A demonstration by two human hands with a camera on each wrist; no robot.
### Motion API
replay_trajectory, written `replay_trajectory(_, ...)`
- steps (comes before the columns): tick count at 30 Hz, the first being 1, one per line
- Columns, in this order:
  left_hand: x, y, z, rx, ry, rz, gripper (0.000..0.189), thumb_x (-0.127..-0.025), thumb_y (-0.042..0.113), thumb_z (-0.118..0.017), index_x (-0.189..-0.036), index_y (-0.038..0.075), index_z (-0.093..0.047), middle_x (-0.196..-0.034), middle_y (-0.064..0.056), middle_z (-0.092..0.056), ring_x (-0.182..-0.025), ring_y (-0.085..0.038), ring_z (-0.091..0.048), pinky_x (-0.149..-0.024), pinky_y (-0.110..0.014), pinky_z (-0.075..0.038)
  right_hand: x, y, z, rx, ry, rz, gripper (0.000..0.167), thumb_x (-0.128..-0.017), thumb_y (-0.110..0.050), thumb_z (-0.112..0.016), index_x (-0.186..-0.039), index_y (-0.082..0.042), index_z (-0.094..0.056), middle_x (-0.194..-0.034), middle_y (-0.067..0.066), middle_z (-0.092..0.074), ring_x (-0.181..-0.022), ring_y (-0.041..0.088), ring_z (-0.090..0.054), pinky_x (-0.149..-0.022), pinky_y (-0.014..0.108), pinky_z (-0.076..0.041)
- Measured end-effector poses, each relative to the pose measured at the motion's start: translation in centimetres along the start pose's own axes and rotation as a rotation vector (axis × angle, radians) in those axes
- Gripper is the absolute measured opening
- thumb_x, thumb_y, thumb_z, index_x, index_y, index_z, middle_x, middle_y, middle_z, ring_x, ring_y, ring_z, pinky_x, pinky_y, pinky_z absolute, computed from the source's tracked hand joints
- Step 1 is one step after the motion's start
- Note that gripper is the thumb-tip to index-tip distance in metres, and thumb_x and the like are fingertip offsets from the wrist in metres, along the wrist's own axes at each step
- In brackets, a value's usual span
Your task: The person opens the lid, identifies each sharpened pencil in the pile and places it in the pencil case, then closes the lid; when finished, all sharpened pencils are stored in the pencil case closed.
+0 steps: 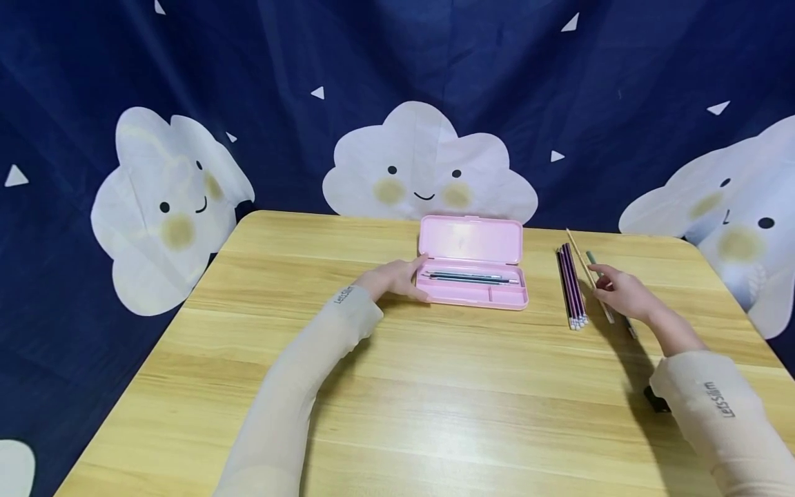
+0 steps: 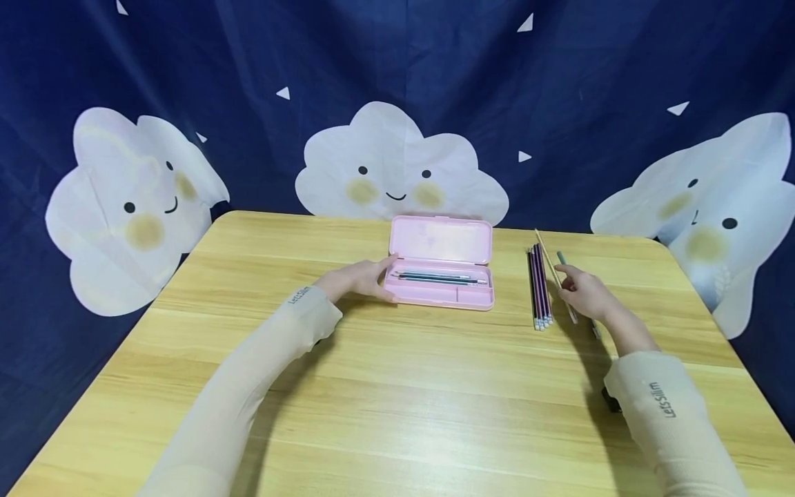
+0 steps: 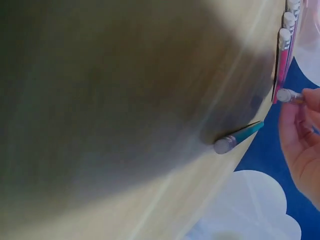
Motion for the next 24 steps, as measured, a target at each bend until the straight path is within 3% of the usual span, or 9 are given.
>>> replay_trajectory(3, 0.0, 0.0, 0.1, 0.001, -0.003, 0.001, 0.107, -0.072, 0.060, -0.065, -0.147, 0.027, 0.002, -0.147, -0.017, -0.026, -0.133, -0.026, -0.030, -0.108, -0.035, -0.025, -0.3, -0.5, 0.0, 0.014, 0.053, 0.061, 0.044, -0.088, 0.002, -0.051, -0.126, 0.019, -0.035, -0.089, 0.026, -0.057, -0.079, 0.033, -0.058, -0.063, 0.035, -0.046)
replay_trajectory(11, 0.0, 0.1, 0.3, -0.002, -0.010, -0.005, 0.111, -0.068, 0.064, -0.066, -0.148, 0.026, 0.001, -0.147, -0.016, -0.026, -0.133, -0.025, -0.030, -0.108, -0.035, -0.025, -0.9, -1.9, -0.5, 0.040, 0.174, 0.249, 0.035, -0.081, 0.010, -0.057, -0.116, 0.011, -0.054, -0.076, 0.005, -0.055, -0.070, 0.003, -0.050, -0.060, 0.023, -0.045)
replay_trajectory(17, -0.2, 0.0, 0.2, -0.015, 0.001, -0.004, 0.109, -0.071, 0.061, -0.066, -0.148, 0.026, 0.002, -0.147, -0.017, -0.027, -0.132, -0.026, -0.031, -0.108, -0.036, -0.025, -1.6, -3.3, -1.0, 0.060, 0.192, 0.359, 0.028, -0.077, 0.013, -0.061, -0.104, 0.010, -0.060, -0.072, 0.000, -0.050, -0.068, 0.004, -0.047, -0.059, 0.026, -0.045)
replay_trajectory(24, -0.2, -0.1, 0.1, -0.021, 0.004, -0.008, 0.108, -0.071, 0.061, -0.065, -0.148, 0.025, 0.001, -0.146, -0.018, -0.028, -0.132, -0.027, -0.032, -0.107, -0.037, -0.026, -2.8, -4.7, -1.7, 0.072, 0.177, 0.413, 0.025, -0.075, 0.014, -0.061, -0.100, 0.008, -0.062, -0.071, -0.001, -0.050, -0.066, 0.008, -0.042, -0.058, 0.026, -0.039)
Point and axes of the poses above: each hand's wrist, its own x-axis away from the middle knuckle, its own z-axis out of the back of the hand, y = z × x, the point moved 2 cm from there along -x, towards the middle knuckle
